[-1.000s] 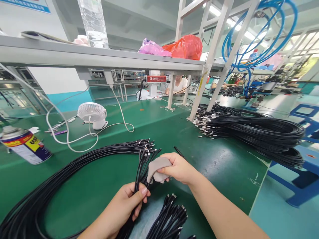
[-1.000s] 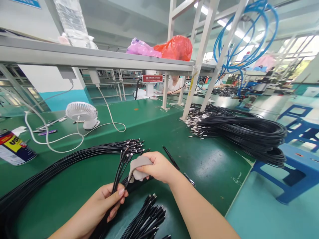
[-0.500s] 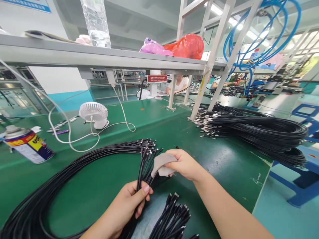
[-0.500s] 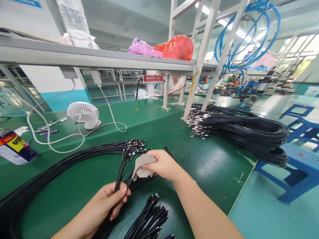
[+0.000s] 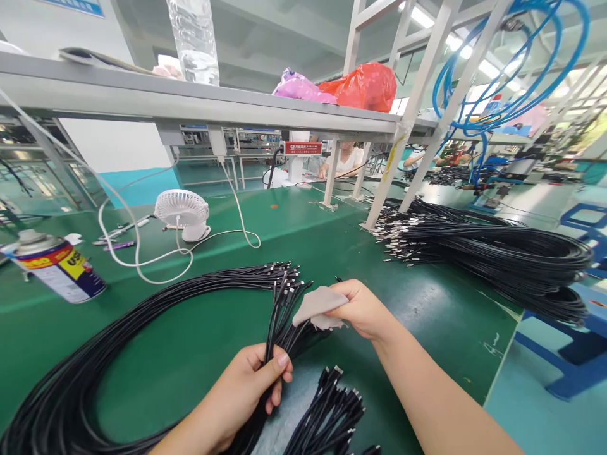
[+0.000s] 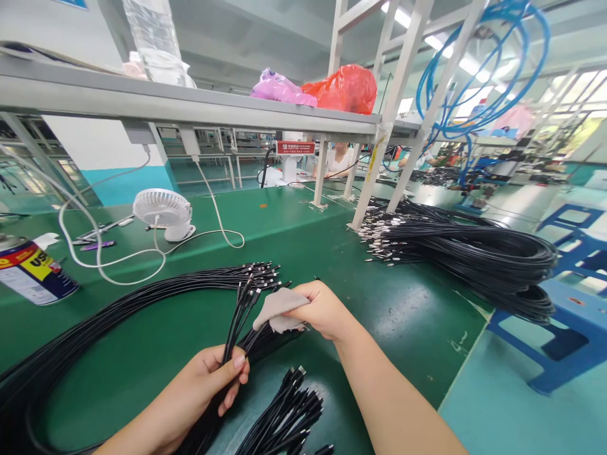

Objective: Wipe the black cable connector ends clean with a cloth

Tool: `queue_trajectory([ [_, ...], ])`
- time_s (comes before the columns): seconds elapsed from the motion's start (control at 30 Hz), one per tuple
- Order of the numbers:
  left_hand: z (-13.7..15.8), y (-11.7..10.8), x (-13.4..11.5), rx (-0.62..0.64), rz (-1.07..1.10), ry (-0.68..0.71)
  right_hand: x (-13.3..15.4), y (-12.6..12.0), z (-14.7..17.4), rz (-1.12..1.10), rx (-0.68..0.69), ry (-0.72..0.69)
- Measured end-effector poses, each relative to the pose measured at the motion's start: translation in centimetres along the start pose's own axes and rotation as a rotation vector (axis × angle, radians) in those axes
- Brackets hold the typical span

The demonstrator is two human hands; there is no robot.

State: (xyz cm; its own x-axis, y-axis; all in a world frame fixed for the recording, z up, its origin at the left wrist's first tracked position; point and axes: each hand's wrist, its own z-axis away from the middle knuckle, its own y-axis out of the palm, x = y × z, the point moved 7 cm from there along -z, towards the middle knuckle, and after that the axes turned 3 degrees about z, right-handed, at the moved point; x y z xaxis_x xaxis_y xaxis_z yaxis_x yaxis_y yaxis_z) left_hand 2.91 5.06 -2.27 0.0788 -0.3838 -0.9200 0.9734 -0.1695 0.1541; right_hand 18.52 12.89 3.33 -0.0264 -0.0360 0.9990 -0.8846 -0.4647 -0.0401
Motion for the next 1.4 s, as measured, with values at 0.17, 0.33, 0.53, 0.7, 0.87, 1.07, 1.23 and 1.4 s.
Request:
queue_trajectory([
  [0.17,0.1,0.0,-0.1,0.008,0.004,0.002,-0.7,-1.5,-0.1,-0.009,-0.156,0.001],
  [0.33,-0.1,0.0,0.0,0.026,-0.004,0.0,-0.8,-0.7,-0.4,-0.043,-0.085,-0.011],
  [0.53,-0.3,0.1,0.1,0.035,0.006,0.005,0.6,-0.8,0.2,0.308,-0.22,-0.191],
  [0.7,-0.1,-0.2,0.0,0.008,0.04,0.019,1.2,-1.2,0.4,0.402,-0.323,-0.26],
  [0.87,-0.2,-0.6,-0.1,-0.038,0.011,0.032,0.6,-2.5,0.3,0.184,-0.343,-0.188],
  [1.07,-0.5,-0.8,-0.2,-0.081,-0.024,0.035,0.1,0.1,0.2,0.058,-0.044,-0.121],
  [1.23,-0.4,-0.7,-0.1,-0.082,-0.078,0.031,-0.3,1.3,0.2,0.047,0.026,-0.049],
  [1.4,-0.3,-0.8,0.1,-0.083,-0.109,0.022,-0.8,1.5,0.0,0.096,0.042,0.041],
])
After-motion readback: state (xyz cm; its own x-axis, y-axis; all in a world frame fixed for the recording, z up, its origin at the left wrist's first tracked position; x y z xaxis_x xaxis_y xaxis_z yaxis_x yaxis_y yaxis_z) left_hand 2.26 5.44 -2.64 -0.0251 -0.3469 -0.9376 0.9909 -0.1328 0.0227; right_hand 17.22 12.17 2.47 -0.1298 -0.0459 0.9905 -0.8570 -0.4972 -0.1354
